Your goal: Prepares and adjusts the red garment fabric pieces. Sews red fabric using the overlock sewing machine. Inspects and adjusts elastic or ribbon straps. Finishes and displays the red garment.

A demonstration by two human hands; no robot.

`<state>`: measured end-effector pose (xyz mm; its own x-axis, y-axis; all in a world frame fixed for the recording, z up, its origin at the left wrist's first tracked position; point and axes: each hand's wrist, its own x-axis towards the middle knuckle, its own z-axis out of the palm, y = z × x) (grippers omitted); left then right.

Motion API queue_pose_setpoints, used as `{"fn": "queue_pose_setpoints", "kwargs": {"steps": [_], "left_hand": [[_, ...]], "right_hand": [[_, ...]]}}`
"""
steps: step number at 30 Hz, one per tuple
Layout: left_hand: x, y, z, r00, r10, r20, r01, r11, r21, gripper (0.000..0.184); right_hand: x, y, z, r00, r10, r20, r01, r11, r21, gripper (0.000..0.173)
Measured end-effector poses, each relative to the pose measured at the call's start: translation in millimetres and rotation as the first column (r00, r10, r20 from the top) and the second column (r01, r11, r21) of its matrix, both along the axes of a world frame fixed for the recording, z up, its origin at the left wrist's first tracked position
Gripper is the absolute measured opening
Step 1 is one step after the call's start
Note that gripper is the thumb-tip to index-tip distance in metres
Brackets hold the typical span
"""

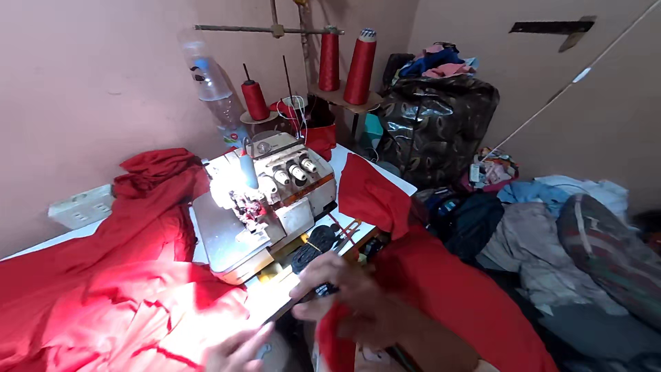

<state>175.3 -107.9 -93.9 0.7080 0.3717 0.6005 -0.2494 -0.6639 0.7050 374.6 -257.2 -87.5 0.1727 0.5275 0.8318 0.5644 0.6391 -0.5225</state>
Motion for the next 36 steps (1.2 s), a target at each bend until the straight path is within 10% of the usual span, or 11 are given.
{"fn": "queue_pose_setpoints", "kwargs": {"steps": [2, 7, 10, 13, 16, 20, 25, 36], "left_hand": [[30, -29, -6, 0.985, -0.156, 0.075, 0.165, 0.979, -0.121, 0.03], [32, -36, -14, 0.953, 0.012, 0.303, 0.028, 0.991, -0.128, 0.014], [18, -35, 2, 0.984, 0.014, 0.179, 0.047, 0.942, -0.333, 0.004], [5, -25, 16, 0.98, -0.173, 0.095, 0.19, 0.702, -0.686, 0.019], [-4, -5, 19, 0.919, -0.363, 0.157, 0.38, 0.699, -0.606, 0.029], [-13, 10, 35, 0.899, -0.436, 0.03, 0.414, 0.829, -0.375, 0.014], [-15, 18, 37, 0.846, -0.533, 0.0, 0.491, 0.781, -0.386, 0.009], [-19, 25, 26, 0.86, -0.509, -0.033, 0.458, 0.8, -0.388, 0.013]], "right_hand": [[-32, 21, -10, 0.998, -0.058, -0.009, 0.058, 0.998, -0.002, 0.057], [-54, 33, -20, 0.972, -0.229, -0.049, 0.233, 0.968, 0.095, 0.039], [-50, 25, -8, 0.915, 0.183, -0.36, -0.219, 0.974, -0.063, 0.034], [-29, 25, 1, 0.533, 0.488, -0.691, -0.717, 0.694, -0.063, 0.034], [-13, 28, 1, 0.299, 0.538, -0.788, -0.89, 0.456, -0.026, 0.026], [-9, 32, -4, 0.382, 0.538, -0.752, -0.911, 0.353, -0.211, 0.038], [-14, 39, -4, 0.501, 0.538, -0.678, -0.859, 0.404, -0.314, 0.039], [-12, 55, -18, 0.317, 0.616, -0.721, -0.939, 0.308, -0.15, 0.037]]}}
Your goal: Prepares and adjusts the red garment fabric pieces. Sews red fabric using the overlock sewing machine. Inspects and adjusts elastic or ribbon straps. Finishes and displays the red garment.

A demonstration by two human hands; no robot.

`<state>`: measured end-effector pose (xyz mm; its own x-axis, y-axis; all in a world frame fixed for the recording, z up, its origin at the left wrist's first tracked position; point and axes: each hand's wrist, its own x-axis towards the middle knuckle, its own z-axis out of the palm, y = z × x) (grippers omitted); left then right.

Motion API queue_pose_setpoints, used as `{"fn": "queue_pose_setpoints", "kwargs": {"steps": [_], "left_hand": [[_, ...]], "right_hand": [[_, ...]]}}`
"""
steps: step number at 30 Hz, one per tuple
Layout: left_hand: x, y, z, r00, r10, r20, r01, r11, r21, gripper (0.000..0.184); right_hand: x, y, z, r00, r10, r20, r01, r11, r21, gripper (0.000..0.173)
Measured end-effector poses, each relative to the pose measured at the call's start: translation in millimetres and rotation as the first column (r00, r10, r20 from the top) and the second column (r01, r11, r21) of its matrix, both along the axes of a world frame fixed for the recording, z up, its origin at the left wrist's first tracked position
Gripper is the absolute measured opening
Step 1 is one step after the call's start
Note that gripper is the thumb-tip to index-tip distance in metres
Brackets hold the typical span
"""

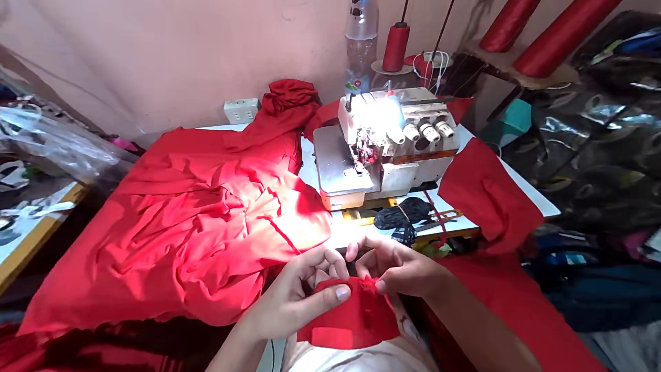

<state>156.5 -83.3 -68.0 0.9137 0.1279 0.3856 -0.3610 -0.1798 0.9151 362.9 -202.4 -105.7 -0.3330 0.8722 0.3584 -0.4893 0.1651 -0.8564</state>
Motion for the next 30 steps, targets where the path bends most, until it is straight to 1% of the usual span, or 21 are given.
{"fn": "queue_pose_setpoints", "kwargs": {"steps": [2, 4, 5, 6, 7, 9, 10, 11, 12, 13, 15, 17, 19, 22, 24, 25, 26, 27, 28, 29, 30], "left_hand": [[-3, 1, -1, 0.999, 0.05, 0.015, -0.052, 0.984, 0.173, 0.03], [-5, -4, 0, 0.989, 0.146, 0.011, -0.139, 0.916, 0.375, 0.047], [-4, -9, 0, 0.975, 0.221, 0.023, -0.207, 0.867, 0.453, 0.052], [-3, -14, -2, 0.961, 0.273, 0.035, -0.255, 0.836, 0.486, 0.052], [-1, -17, -3, 0.952, 0.305, 0.041, -0.286, 0.828, 0.483, 0.049], [1, -18, -3, 0.941, 0.335, 0.041, -0.321, 0.853, 0.41, 0.042], [2, -18, -3, 0.937, 0.347, 0.037, -0.335, 0.866, 0.371, 0.042], [3, -19, -3, 0.933, 0.36, 0.026, -0.346, 0.873, 0.344, 0.044], [5, -21, -3, 0.929, 0.371, 0.006, -0.352, 0.877, 0.328, 0.048], [7, -24, -5, 0.925, 0.38, -0.016, -0.358, 0.883, 0.303, 0.053], [13, -32, -10, 0.917, 0.395, -0.046, -0.379, 0.903, 0.202, 0.058], [18, -38, -14, 0.914, 0.405, -0.034, -0.398, 0.91, 0.115, 0.057], [20, -40, -16, 0.912, 0.409, -0.021, -0.406, 0.909, 0.096, 0.056], [22, -36, -17, 0.92, 0.389, -0.041, -0.384, 0.918, 0.099, 0.056], [20, -30, -16, 0.929, 0.367, -0.046, -0.359, 0.925, 0.123, 0.059], [18, -27, -14, 0.932, 0.362, -0.029, -0.352, 0.92, 0.174, 0.062], [15, -23, -12, 0.936, 0.352, -0.002, -0.34, 0.905, 0.256, 0.065], [11, -20, -9, 0.939, 0.344, 0.022, -0.328, 0.872, 0.364, 0.064], [7, -17, -6, 0.934, 0.355, 0.044, -0.33, 0.806, 0.491, 0.062], [4, -16, -4, 0.925, 0.374, 0.065, -0.331, 0.71, 0.621, 0.056], [4, -16, -4, 0.909, 0.401, 0.116, -0.352, 0.588, 0.728, 0.049]], "right_hand": [[4, -1, 1, 0.999, -0.038, 0.006, 0.038, 0.998, 0.048, 0.033], [8, -2, 5, 0.994, -0.092, 0.053, 0.087, 0.993, 0.082, 0.028], [9, -4, 7, 0.987, -0.122, 0.101, 0.114, 0.99, 0.089, 0.026], [10, -5, 9, 0.976, -0.152, 0.159, 0.139, 0.986, 0.089, 0.025], [10, -6, 10, 0.959, -0.179, 0.218, 0.163, 0.983, 0.086, 0.026], [9, -7, 12, 0.922, -0.234, 0.309, 0.219, 0.972, 0.082, 0.027], [7, -8, 12, 0.898, -0.272, 0.345, 0.256, 0.962, 0.092, 0.02], [6, -10, 13, 0.873, -0.313, 0.375, 0.295, 0.949, 0.108, 0.012], [4, -11, 15, 0.844, -0.355, 0.402, 0.33, 0.935, 0.132, 0.01], [2, -12, 16, 0.825, -0.385, 0.413, 0.35, 0.923, 0.16, 0.014], [-1, -12, 15, 0.803, -0.448, 0.394, 0.391, 0.894, 0.219, 0.017], [-5, -9, 12, 0.75, -0.562, 0.349, 0.496, 0.827, 0.264, 0.018], [-6, -6, 11, 0.706, -0.638, 0.307, 0.593, 0.77, 0.237, 0.019], [-7, -7, 11, 0.717, -0.63, 0.298, 0.615, 0.773, 0.155, 0.02], [-5, -9, 15, 0.734, -0.599, 0.319, 0.6, 0.793, 0.109, 0.015], [-4, -11, 19, 0.748, -0.576, 0.33, 0.588, 0.805, 0.072, 0.009], [-3, -13, 26, 0.762, -0.553, 0.336, 0.58, 0.814, 0.027, 0.008], [-1, -15, 30, 0.795, -0.511, 0.327, 0.548, 0.836, -0.025, 0.015], [3, -17, 31, 0.845, -0.453, 0.283, 0.49, 0.869, -0.071, 0.019], [9, -18, 27, 0.898, -0.38, 0.223, 0.405, 0.91, -0.083, 0.021], [15, -18, 23, 0.933, -0.311, 0.182, 0.325, 0.944, -0.052, 0.02]]}}
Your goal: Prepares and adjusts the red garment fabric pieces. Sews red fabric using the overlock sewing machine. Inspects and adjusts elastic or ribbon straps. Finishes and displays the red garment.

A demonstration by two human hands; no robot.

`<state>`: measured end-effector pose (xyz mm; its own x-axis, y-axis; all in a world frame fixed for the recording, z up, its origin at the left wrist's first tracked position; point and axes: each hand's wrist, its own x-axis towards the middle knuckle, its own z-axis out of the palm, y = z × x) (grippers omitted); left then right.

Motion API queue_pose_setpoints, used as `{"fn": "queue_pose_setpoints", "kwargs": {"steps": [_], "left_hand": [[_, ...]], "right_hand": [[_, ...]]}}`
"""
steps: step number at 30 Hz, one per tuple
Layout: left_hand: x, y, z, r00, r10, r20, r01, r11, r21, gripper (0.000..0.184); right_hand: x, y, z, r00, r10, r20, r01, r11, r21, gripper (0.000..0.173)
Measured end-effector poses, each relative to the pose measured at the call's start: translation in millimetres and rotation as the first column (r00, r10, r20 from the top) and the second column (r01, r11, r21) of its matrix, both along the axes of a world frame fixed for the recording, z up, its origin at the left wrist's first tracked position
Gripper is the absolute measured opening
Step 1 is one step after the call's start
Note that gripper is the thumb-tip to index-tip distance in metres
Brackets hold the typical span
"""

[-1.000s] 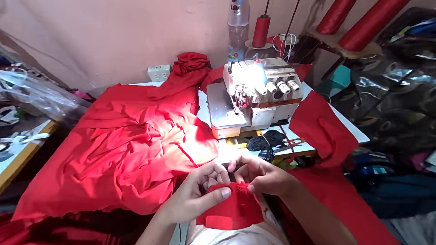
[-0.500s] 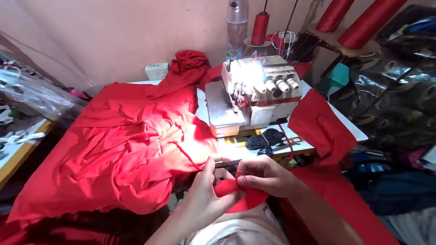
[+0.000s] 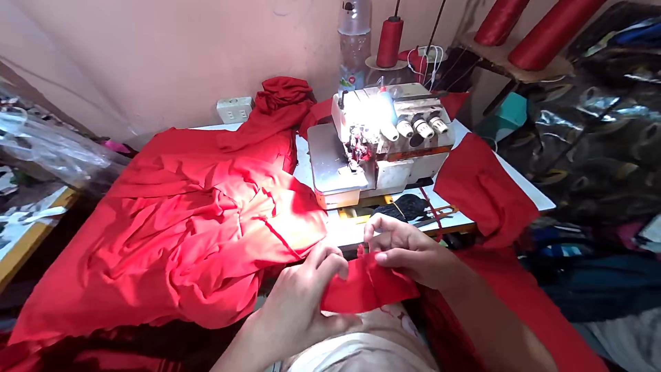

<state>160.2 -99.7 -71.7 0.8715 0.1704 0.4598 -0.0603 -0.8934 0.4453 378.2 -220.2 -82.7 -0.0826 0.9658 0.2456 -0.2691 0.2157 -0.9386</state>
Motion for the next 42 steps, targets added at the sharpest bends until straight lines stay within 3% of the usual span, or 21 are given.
{"fn": "queue_pose_setpoints", "kwargs": {"steps": [2, 3, 6, 8, 10, 11, 12, 16, 22, 25, 28, 30, 33, 35, 36, 38, 40, 42], "left_hand": [[1, 0, -1, 0.998, 0.064, 0.019, -0.066, 0.977, 0.203, 0.032], [1, 1, 0, 0.997, 0.07, 0.02, -0.073, 0.975, 0.211, 0.027], [-6, 11, 7, 1.0, 0.025, 0.013, -0.025, 0.999, 0.041, 0.024], [-9, 16, 12, 1.0, -0.012, 0.024, 0.013, 0.999, -0.044, 0.022], [-10, 20, 14, 0.998, -0.051, 0.038, 0.056, 0.991, -0.118, 0.02], [-9, 22, 14, 0.997, -0.064, 0.053, 0.071, 0.986, -0.154, 0.02], [-9, 23, 14, 0.995, -0.072, 0.068, 0.084, 0.977, -0.194, 0.021], [-5, 21, 9, 0.99, -0.066, 0.124, 0.107, 0.924, -0.366, 0.025], [0, 8, 1, 0.982, 0.1, 0.161, -0.023, 0.906, -0.423, 0.024], [0, 2, 0, 0.954, 0.14, 0.265, -0.027, 0.921, -0.39, 0.018], [-3, -3, 2, 0.921, 0.153, 0.358, -0.039, 0.952, -0.304, 0.014], [-6, -5, 8, 0.921, 0.158, 0.355, -0.108, 0.982, -0.157, 0.017], [-8, -5, 14, 0.945, 0.222, 0.241, -0.246, 0.967, 0.072, 0.026], [-7, 3, 7, 0.951, 0.284, 0.126, -0.3, 0.943, 0.145, 0.025], [-8, 8, 2, 0.961, 0.268, 0.063, -0.272, 0.96, 0.071, 0.025], [-12, 19, -5, 0.99, 0.131, -0.055, -0.142, 0.942, -0.304, 0.021], [-14, 23, -6, 0.997, -0.058, -0.054, 0.005, 0.719, -0.695, 0.013], [-13, 19, -12, 0.995, -0.096, -0.019, 0.036, 0.537, -0.843, 0.016]], "right_hand": [[11, -1, -5, 0.99, 0.087, 0.11, -0.103, 0.984, 0.146, 0.012], [15, -1, -5, 0.976, 0.08, 0.2, -0.123, 0.969, 0.214, 0.01], [18, -7, -1, 0.891, -0.052, 0.451, -0.111, 0.938, 0.328, 0.027], [14, -15, 4, 0.725, -0.236, 0.647, -0.017, 0.933, 0.36, 0.038], [4, -20, 4, 0.49, -0.448, 0.748, 0.115, 0.883, 0.454, 0.031], [0, -20, 3, 0.426, -0.523, 0.739, 0.157, 0.847, 0.509, 0.025], [-1, -20, 2, 0.423, -0.557, 0.715, 0.178, 0.824, 0.537, 0.02], [5, -12, 2, 0.656, -0.525, 0.543, 0.216, 0.82, 0.531, 0.029], [4, -5, -3, 0.729, -0.531, 0.432, 0.291, 0.811, 0.507, 0.03], [0, -5, -2, 0.738, -0.542, 0.401, 0.351, 0.817, 0.458, 0.026], [-3, -7, 1, 0.696, -0.516, 0.499, 0.366, 0.853, 0.372, 0.026], [0, -7, 0, 0.667, -0.461, 0.585, 0.31, 0.886, 0.345, 0.03], [9, 0, -4, 0.688, -0.361, 0.629, 0.132, 0.915, 0.381, 0.025], [14, 8, -9, 0.767, -0.268, 0.583, 0.045, 0.929, 0.368, 0.025], [14, 12, -12, 0.828, -0.198, 0.525, 0.015, 0.943, 0.332, 0.023], [6, 18, -18, 0.96, -0.054, 0.274, 0.0, 0.981, 0.192, 0.015], [-14, 22, -23, 0.994, -0.096, -0.062, 0.097, 0.995, 0.02, 0.02], [-31, 27, -28, 0.954, -0.233, -0.188, 0.236, 0.972, -0.009, 0.022]]}}
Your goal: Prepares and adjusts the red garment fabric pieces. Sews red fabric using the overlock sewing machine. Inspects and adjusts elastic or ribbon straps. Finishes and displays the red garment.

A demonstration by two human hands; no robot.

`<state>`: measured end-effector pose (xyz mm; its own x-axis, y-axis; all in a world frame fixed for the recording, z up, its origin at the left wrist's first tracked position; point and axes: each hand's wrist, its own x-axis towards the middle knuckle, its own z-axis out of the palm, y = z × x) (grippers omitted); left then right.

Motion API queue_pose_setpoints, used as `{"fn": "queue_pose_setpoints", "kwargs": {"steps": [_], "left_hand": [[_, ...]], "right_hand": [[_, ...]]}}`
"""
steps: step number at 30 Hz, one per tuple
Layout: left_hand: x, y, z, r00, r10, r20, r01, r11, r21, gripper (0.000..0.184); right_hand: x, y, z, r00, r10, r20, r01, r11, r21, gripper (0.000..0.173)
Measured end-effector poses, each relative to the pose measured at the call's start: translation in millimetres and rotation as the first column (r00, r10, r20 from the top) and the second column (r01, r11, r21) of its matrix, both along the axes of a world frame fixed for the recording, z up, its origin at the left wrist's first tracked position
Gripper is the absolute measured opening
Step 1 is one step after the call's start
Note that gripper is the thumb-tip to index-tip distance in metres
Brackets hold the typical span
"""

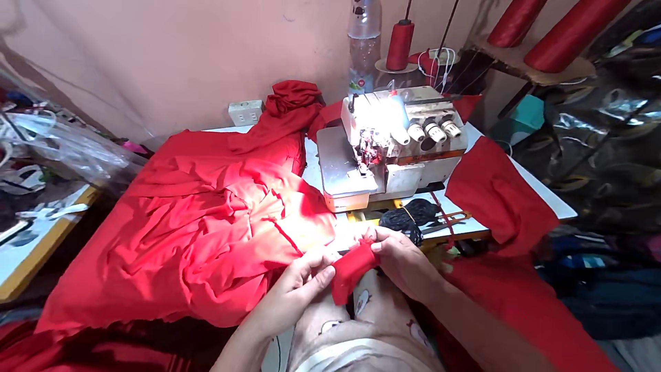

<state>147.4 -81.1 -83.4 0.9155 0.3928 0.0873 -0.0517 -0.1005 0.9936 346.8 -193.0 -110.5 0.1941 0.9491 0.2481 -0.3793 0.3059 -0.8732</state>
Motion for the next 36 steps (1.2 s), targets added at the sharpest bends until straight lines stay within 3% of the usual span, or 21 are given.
{"fn": "queue_pose_setpoints", "kwargs": {"steps": [3, 6, 8, 10, 14, 16, 20, 21, 23, 26, 28, 30, 33, 36], "left_hand": [[4, -10, -2, 0.984, 0.174, 0.045, -0.17, 0.982, -0.08, 0.023], [-2, -11, 5, 0.947, 0.296, 0.124, -0.318, 0.92, 0.229, 0.023], [-13, -9, 8, 0.944, 0.279, 0.177, -0.33, 0.802, 0.497, 0.027], [-25, -13, 8, 0.942, 0.272, 0.195, -0.333, 0.7, 0.632, 0.03], [-54, -29, 1, 0.896, 0.413, 0.163, -0.414, 0.644, 0.644, 0.027], [-66, -26, -2, 0.841, 0.518, 0.158, -0.491, 0.608, 0.624, 0.024], [-82, 27, -7, 0.662, 0.71, 0.24, -0.596, 0.304, 0.743, 0.025], [-84, 46, -5, 0.643, 0.732, 0.224, -0.577, 0.271, 0.77, 0.024], [-84, 79, 2, 0.636, 0.767, 0.083, -0.498, 0.326, 0.804, 0.023], [-74, 114, 19, 0.525, 0.758, -0.388, -0.266, 0.579, 0.771, 0.031], [-70, 124, 25, 0.454, 0.713, -0.534, -0.165, 0.656, 0.736, 0.034], [-71, 124, 29, 0.435, 0.693, -0.575, -0.118, 0.677, 0.727, 0.037], [-78, 119, 25, 0.473, 0.705, -0.528, -0.136, 0.651, 0.747, 0.035], [-86, 105, 14, 0.575, 0.785, -0.231, -0.303, 0.466, 0.831, 0.025]], "right_hand": [[-7, 8, -5, 0.958, -0.156, 0.242, 0.122, 0.981, 0.15, 0.022], [-2, 11, -5, 0.801, -0.263, 0.538, 0.119, 0.951, 0.286, 0.027], [-3, 11, -2, 0.768, -0.27, 0.581, 0.08, 0.94, 0.331, 0.028], [-6, 10, 2, 0.782, -0.219, 0.584, 0.001, 0.937, 0.35, 0.023], [-14, 25, 4, 0.786, -0.077, 0.614, -0.149, 0.94, 0.307, 0.016], [-19, 45, 5, 0.74, -0.039, 0.672, -0.177, 0.952, 0.249, 0.016], [-35, 117, 34, 0.531, 0.045, 0.846, -0.168, 0.984, 0.052, 0.023], [-40, 140, 41, 0.478, 0.055, 0.877, -0.148, 0.989, 0.018, 0.024], [-47, 188, 45, 0.366, 0.112, 0.924, -0.147, 0.987, -0.061, 0.029], [-50, 237, 37, 0.177, 0.257, 0.95, -0.138, 0.962, -0.234, 0.033], [-52, 246, 31, 0.118, 0.299, 0.947, -0.136, 0.949, -0.283, 0.033], [-51, 244, 30, 0.096, 0.313, 0.945, -0.136, 0.944, -0.299, 0.033], [-49, 233, 31, 0.15, 0.239, 0.959, -0.134, 0.966, -0.219, 0.031], [-47, 215, 37, 0.217, 0.038, 0.975, -0.096, 0.995, -0.018, 0.031]]}}
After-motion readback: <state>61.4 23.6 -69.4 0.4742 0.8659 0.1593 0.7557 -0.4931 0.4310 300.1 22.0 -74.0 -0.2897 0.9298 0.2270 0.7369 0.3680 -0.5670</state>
